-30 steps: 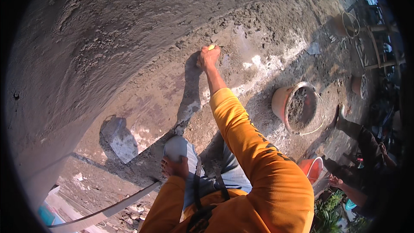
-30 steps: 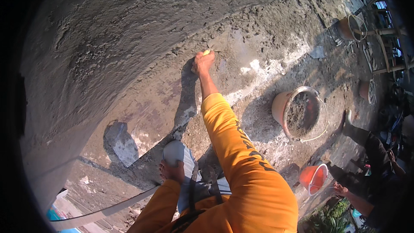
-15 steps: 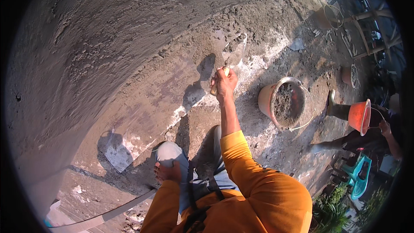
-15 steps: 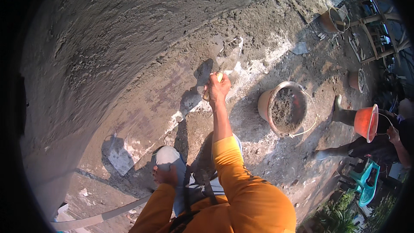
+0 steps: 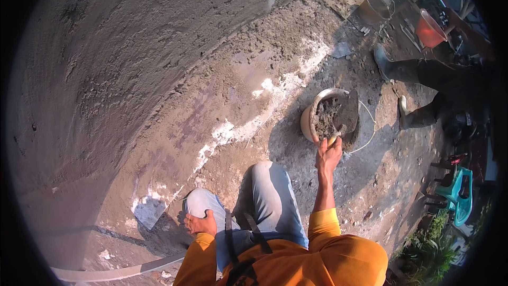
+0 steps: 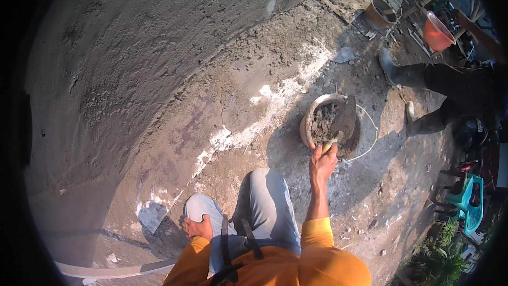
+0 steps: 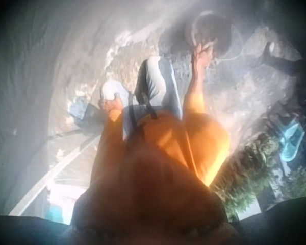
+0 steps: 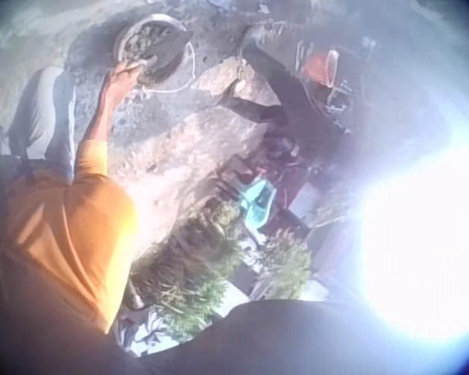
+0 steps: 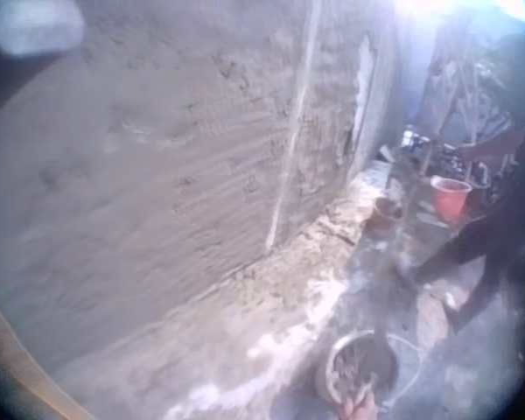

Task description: The person scoops wet cement from a bucket using a trowel and applies it to a vertical wall surface. They repeatedly smooth and level the plaster along the wall, working in sections while another person works nearby.

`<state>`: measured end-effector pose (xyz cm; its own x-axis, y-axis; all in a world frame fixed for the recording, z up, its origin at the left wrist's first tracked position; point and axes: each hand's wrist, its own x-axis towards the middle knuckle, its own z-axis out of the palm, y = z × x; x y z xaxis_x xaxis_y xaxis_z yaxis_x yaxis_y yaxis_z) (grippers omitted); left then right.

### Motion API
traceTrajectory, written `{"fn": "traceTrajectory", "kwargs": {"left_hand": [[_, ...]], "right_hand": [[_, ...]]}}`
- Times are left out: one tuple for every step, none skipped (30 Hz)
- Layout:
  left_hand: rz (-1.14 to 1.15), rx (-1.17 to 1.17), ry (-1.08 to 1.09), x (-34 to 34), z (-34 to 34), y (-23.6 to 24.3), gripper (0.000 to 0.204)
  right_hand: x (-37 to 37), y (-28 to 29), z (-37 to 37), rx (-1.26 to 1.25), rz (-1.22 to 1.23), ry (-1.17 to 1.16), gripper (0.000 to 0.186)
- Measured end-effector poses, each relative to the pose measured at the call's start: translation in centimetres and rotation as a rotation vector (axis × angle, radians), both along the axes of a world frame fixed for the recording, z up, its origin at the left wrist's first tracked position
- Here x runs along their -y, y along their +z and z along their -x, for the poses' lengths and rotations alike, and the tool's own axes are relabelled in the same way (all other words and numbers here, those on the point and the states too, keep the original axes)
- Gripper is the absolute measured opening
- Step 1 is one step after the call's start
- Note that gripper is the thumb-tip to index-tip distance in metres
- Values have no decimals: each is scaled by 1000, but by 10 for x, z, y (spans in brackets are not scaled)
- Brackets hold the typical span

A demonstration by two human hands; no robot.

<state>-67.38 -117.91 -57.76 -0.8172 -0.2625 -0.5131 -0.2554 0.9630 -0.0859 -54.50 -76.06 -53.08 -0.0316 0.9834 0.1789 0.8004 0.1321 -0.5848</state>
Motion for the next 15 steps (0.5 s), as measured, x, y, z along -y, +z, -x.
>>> {"fn": "traceTrajectory", "kwargs": {"left_hand": [[-7,-6,7,-2,0,-2,97],[-14,-7,12,-3,-1,-3,97],[-17,-7,20,-3,-2,-4,97],[1,-23,16,-2,-4,-10,96],[22,-38,10,-1,-7,-18,96],[49,-56,7,-1,-7,-23,96],[90,-45,7,-6,-6,-27,95],[143,-40,20,-9,-5,-26,95],[196,-27,29,-14,-5,-25,95],[236,-9,16,-15,-6,-24,96],[256,14,11,-15,-6,-21,96],[277,30,7,-15,-4,-18,97],[304,45,8,-14,-2,-14,97],[288,103,-37,-40,8,-26,101],[211,171,-118,-81,17,-54,105]], "right_hand": [[-10,-5,11,-98,0,51,30],[-25,-11,22,-191,0,99,29],[-41,-18,35,-282,2,149,28],[-56,-24,53,-415,195,167,28],[-72,-30,73,-548,391,183,28],[-84,-32,97,-620,476,213,29],[-100,-33,120,-687,553,239,31],[-115,-44,146,-737,684,224,31],[-133,-57,165,-780,813,201,33],[-152,-70,183,-693,853,201,34],[-172,-84,199,-607,890,206,37],[-187,-101,213,-591,798,117,35],[-200,-120,228,-570,710,30,33],[-284,-196,192,-373,298,49,30],[-396,-224,128,-83,-173,-39,27]]}}
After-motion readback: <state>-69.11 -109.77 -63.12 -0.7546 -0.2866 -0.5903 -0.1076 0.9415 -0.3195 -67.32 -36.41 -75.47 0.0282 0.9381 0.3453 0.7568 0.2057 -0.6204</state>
